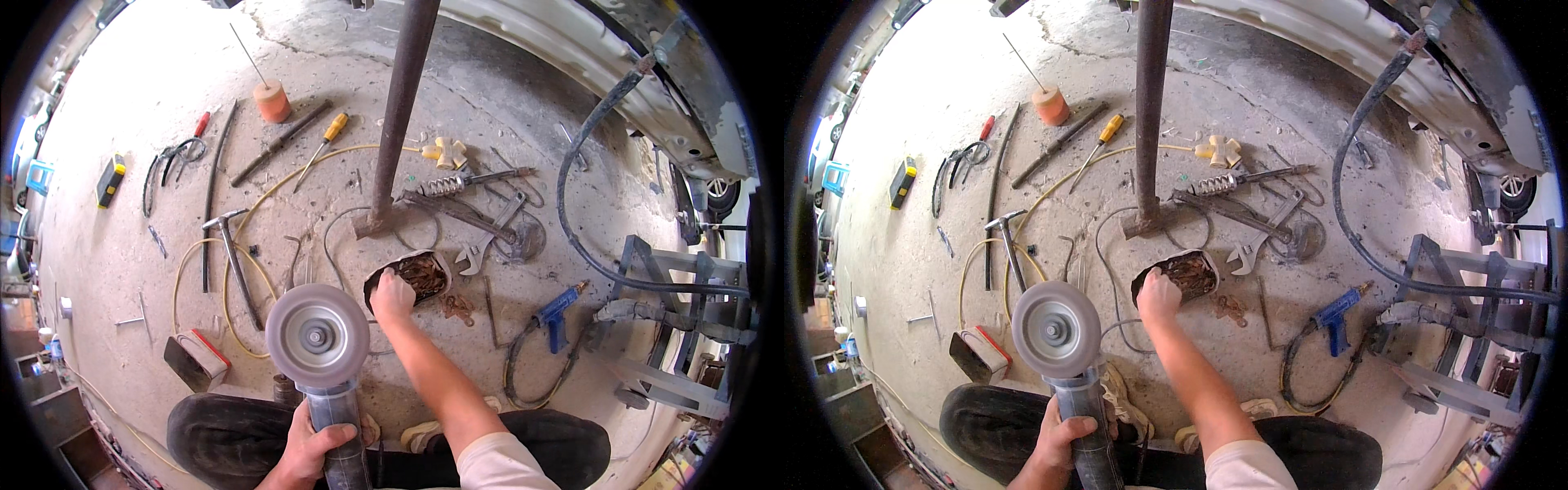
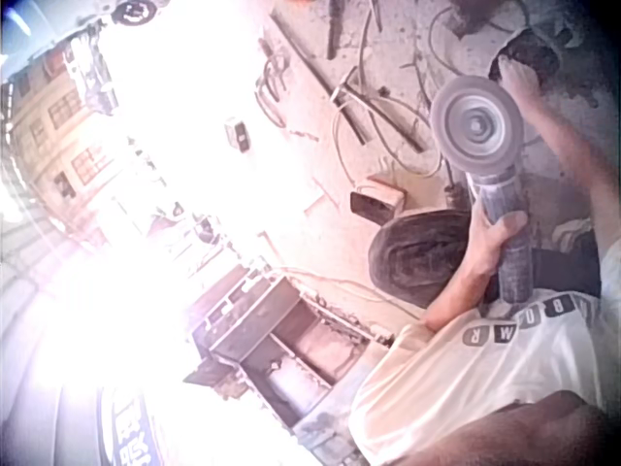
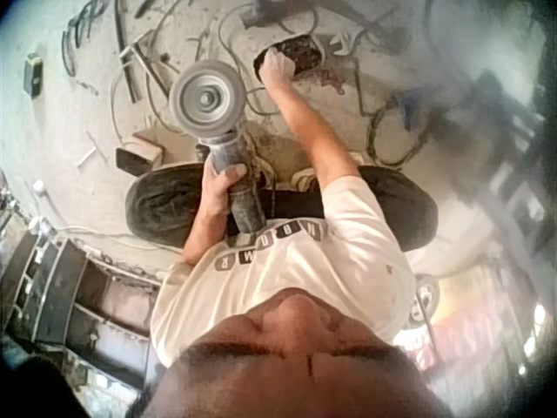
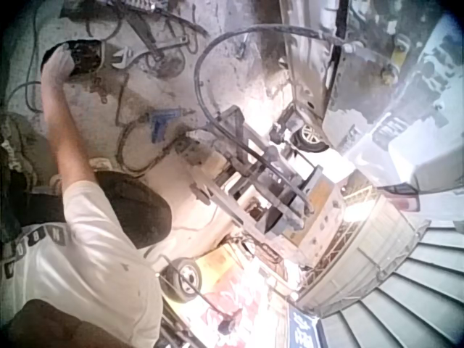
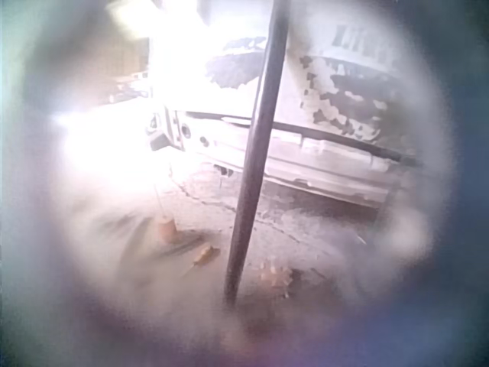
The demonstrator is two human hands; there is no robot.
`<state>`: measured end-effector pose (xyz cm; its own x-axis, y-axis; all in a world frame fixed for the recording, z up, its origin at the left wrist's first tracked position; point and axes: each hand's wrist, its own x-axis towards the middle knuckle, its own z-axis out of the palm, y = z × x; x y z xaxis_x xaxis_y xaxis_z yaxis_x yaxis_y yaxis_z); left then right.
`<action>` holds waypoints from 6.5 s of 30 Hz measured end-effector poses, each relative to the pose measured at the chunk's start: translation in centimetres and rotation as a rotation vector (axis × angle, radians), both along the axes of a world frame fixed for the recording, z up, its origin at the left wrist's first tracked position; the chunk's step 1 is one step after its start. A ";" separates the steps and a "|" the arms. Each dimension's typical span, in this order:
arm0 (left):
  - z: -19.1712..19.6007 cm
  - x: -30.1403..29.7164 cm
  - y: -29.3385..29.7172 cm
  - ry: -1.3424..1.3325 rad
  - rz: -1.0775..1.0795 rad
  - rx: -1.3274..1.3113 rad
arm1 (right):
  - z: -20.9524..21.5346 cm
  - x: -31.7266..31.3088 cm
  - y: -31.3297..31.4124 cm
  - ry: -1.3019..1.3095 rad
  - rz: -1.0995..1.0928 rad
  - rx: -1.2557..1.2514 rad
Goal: The person sits on the floor and uses an angle grinder to grind the ends of multiple small metal rods. They pick up a rod, hold it against the spinning disc to create sparks, and then place it down before repeating the process with another rod.
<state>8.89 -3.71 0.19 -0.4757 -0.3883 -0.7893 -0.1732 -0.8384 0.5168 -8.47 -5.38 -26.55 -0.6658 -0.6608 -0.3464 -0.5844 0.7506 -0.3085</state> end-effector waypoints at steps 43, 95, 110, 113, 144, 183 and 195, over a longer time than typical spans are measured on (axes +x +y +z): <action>0.7 -2.9 0.8 0.100 -0.091 0.050 | 21.4 -12.8 9.0 -0.780 -0.002 -0.287; 0.2 -6.5 4.0 0.226 -0.359 0.068 | 32.3 -8.8 17.0 -1.071 -0.591 -0.596; 0.3 -6.5 3.9 0.211 -0.330 0.074 | 31.8 -8.8 17.1 -1.053 -0.531 -0.628; 0.0 -6.3 3.9 0.223 -0.324 0.074 | 32.0 -8.5 17.1 -0.918 -0.494 -0.769; 0.0 -6.5 3.9 0.224 -0.336 0.053 | 32.0 -8.5 16.8 -0.732 -0.424 -0.670; 0.5 -6.8 3.7 0.151 -0.315 0.047 | 31.1 -8.6 16.8 -0.890 -0.505 -0.715; 0.2 -6.6 3.6 0.187 -0.321 0.055 | 31.6 -8.9 17.8 -0.553 -0.246 -0.910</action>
